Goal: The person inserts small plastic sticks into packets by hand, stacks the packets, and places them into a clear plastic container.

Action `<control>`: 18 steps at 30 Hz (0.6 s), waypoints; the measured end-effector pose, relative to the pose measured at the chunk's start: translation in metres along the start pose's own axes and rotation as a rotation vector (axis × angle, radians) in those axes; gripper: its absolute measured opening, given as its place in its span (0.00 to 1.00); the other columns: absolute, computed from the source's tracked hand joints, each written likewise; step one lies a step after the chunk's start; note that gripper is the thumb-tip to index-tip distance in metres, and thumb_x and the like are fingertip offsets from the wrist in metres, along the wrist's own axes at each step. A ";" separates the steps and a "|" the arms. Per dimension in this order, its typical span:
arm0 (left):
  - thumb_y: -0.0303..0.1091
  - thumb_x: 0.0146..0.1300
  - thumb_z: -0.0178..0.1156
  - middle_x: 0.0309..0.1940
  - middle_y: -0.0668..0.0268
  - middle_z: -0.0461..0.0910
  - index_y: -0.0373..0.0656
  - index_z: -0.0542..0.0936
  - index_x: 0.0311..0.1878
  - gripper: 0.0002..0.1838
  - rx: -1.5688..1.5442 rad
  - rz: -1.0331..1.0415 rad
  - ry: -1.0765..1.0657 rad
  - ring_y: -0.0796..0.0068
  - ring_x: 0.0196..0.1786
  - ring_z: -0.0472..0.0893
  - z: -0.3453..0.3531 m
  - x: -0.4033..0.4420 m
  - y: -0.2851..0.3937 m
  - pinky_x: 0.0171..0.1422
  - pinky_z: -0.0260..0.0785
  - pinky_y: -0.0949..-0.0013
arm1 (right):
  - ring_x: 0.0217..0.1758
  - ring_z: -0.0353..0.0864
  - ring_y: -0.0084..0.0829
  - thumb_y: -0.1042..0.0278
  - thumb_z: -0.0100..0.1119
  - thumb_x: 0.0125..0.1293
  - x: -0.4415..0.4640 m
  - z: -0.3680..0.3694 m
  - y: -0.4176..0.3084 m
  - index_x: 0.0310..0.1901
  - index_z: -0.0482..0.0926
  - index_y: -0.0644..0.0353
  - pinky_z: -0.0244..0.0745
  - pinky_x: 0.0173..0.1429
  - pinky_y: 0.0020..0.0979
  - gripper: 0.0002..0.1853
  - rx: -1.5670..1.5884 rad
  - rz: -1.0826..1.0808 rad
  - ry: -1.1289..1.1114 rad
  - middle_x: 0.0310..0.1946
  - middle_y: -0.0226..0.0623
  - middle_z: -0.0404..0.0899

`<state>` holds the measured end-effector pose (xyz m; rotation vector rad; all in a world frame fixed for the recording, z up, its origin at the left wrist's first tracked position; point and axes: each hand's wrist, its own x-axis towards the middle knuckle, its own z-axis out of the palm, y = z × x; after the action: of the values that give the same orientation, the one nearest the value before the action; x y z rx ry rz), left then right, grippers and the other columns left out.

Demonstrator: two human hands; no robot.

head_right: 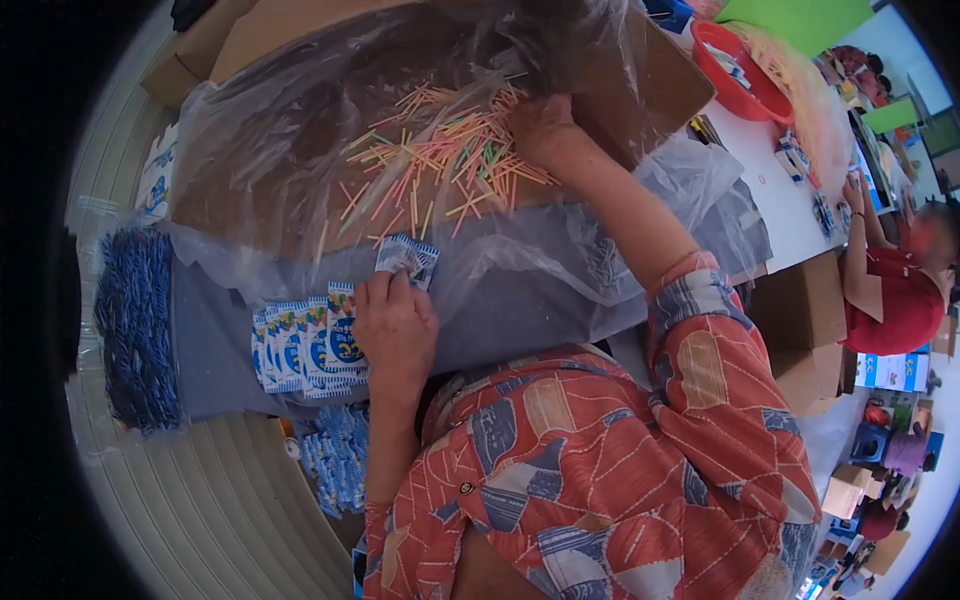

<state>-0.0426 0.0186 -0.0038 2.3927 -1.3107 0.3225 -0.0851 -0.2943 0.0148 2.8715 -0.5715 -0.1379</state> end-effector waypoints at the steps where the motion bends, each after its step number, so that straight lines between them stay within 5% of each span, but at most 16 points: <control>1: 0.30 0.52 0.62 0.37 0.60 0.74 0.37 0.81 0.39 0.11 -0.006 0.028 0.112 0.57 0.42 0.76 -0.001 0.000 -0.001 0.40 0.76 0.60 | 0.62 0.78 0.41 0.68 0.49 0.64 -0.001 0.003 -0.001 0.56 0.78 0.59 0.63 0.64 0.50 0.20 -0.009 0.000 0.006 0.52 0.50 0.82; 3: 0.30 0.52 0.62 0.37 0.60 0.74 0.37 0.81 0.38 0.11 -0.011 0.044 0.235 0.57 0.41 0.76 -0.001 -0.001 -0.002 0.40 0.76 0.60 | 0.58 0.81 0.45 0.70 0.49 0.63 -0.006 0.004 -0.010 0.60 0.74 0.61 0.67 0.61 0.52 0.22 0.079 0.264 0.070 0.46 0.52 0.84; 10: 0.28 0.54 0.62 0.37 0.60 0.74 0.38 0.82 0.38 0.08 0.013 0.006 0.128 0.56 0.42 0.76 0.005 -0.006 0.000 0.43 0.74 0.57 | 0.44 0.83 0.59 0.71 0.52 0.61 -0.025 -0.014 -0.008 0.59 0.71 0.62 0.76 0.51 0.54 0.23 0.365 0.242 0.261 0.37 0.59 0.83; 13: 0.27 0.55 0.62 0.36 0.60 0.74 0.38 0.82 0.37 0.07 -0.054 0.003 0.190 0.55 0.42 0.76 0.004 -0.002 -0.008 0.44 0.74 0.57 | 0.39 0.86 0.49 0.66 0.58 0.65 -0.015 -0.003 -0.010 0.52 0.76 0.63 0.78 0.47 0.46 0.16 0.535 0.186 0.434 0.35 0.54 0.84; 15: 0.27 0.55 0.62 0.36 0.59 0.75 0.38 0.82 0.37 0.06 -0.099 0.018 0.242 0.54 0.42 0.76 0.003 0.000 -0.010 0.44 0.73 0.56 | 0.36 0.84 0.35 0.59 0.62 0.67 -0.007 0.010 -0.009 0.45 0.80 0.62 0.77 0.46 0.36 0.14 1.123 0.059 0.562 0.32 0.47 0.84; 16: 0.27 0.55 0.62 0.37 0.59 0.75 0.39 0.82 0.37 0.07 -0.088 0.030 0.223 0.54 0.42 0.76 0.001 0.000 -0.009 0.45 0.73 0.56 | 0.36 0.84 0.35 0.59 0.62 0.67 -0.005 0.015 -0.010 0.45 0.80 0.62 0.77 0.46 0.36 0.14 1.129 0.062 0.563 0.32 0.47 0.84; 18: 0.27 0.55 0.63 0.37 0.59 0.76 0.39 0.82 0.38 0.07 -0.085 0.070 0.204 0.53 0.41 0.76 0.001 -0.001 -0.007 0.45 0.72 0.55 | 0.37 0.79 0.26 0.56 0.61 0.70 -0.004 0.021 -0.011 0.44 0.83 0.59 0.74 0.47 0.28 0.13 1.564 0.076 0.233 0.34 0.40 0.85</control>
<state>-0.0370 0.0223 -0.0062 2.1833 -1.2887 0.5056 -0.0870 -0.2865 -0.0079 4.1214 -1.0425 1.1379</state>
